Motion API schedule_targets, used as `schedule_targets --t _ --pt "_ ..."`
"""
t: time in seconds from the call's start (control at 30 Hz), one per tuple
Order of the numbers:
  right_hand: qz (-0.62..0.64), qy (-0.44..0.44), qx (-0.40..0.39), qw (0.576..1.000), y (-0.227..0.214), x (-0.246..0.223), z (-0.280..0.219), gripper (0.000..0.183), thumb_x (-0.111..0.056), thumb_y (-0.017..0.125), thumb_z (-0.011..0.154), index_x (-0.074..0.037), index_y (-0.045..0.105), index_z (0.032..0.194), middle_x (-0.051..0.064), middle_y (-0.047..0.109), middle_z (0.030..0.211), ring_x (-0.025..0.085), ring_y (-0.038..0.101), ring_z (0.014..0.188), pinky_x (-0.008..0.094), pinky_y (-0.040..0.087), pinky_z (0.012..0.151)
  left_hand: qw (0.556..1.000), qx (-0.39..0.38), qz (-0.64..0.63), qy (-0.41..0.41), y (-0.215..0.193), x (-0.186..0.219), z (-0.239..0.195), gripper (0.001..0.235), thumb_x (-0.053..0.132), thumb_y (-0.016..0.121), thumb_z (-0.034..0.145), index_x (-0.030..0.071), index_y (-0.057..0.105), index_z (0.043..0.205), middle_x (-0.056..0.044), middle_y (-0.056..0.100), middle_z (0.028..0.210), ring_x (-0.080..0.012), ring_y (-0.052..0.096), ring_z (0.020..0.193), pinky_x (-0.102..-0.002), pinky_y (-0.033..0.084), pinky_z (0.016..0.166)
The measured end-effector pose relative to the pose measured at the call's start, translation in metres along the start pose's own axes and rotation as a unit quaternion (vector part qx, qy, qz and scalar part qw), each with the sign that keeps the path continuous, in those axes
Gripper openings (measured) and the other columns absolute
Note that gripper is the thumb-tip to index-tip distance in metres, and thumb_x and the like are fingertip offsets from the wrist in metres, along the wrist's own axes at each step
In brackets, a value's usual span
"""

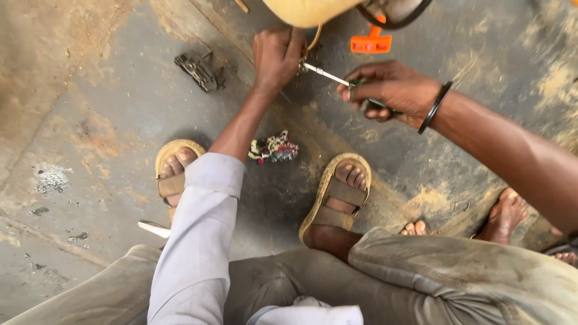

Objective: The user is repairing a small engine component, possibly a carburetor, using various tools.

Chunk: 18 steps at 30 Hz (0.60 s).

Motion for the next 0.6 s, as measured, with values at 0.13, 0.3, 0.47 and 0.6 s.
schedule_targets --t 0.13,0.3,0.47,0.6 --pt "-0.227 -0.119 0.097 0.962 -0.001 -0.018 -0.018 0.038 -0.016 0.076 0.085 -0.007 0.065 0.12 0.009 0.072 0.086 0.01 0.063 0.055 0.021 0.053 0.044 0.999 -0.019 -0.027 -0.032 0.023 -0.036 -0.001 0.045 0.028 0.057 0.104 0.006 0.075 0.068 -0.01 0.065 0.055 -0.0244 0.065 0.046 -0.041 0.045 0.047" --pt "-0.357 -0.241 0.221 0.875 -0.001 -0.046 -0.031 0.022 -0.02 0.064 0.103 -0.013 0.073 0.121 0.009 0.077 0.094 0.013 0.064 0.061 0.024 0.046 0.046 1.0 0.012 -0.021 0.003 0.009 -0.019 -0.002 0.048 0.03 0.056 0.108 0.006 0.076 0.071 -0.006 0.065 0.055 -0.0184 0.064 0.045 -0.037 0.043 0.046" --pt "-0.157 -0.101 0.136 0.973 -0.008 -0.026 -0.014 0.023 -0.019 0.062 0.102 -0.015 0.07 0.123 0.008 0.078 0.089 0.011 0.061 0.054 0.024 0.043 0.041 0.999 0.026 -0.009 0.019 0.004 -0.007 0.001 0.049 0.031 0.057 0.107 0.006 0.077 0.069 -0.006 0.064 0.053 -0.019 0.062 0.045 -0.039 0.041 0.047" --pt "-0.002 -0.037 0.045 0.998 -0.006 -0.006 -0.005 0.023 -0.012 0.067 0.095 -0.012 0.067 0.119 0.009 0.074 0.083 0.008 0.059 0.053 0.022 0.043 0.04 1.0 0.018 -0.019 0.012 0.007 -0.011 0.0 0.051 0.033 0.057 0.107 0.005 0.076 0.069 -0.007 0.063 0.053 -0.0191 0.063 0.045 -0.039 0.042 0.046"
Point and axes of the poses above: each hand's wrist, its own z-axis towards the middle knuckle, its own y-axis out of the palm, x = y × z, the point moved 9 cm from there along z, towards the middle knuckle
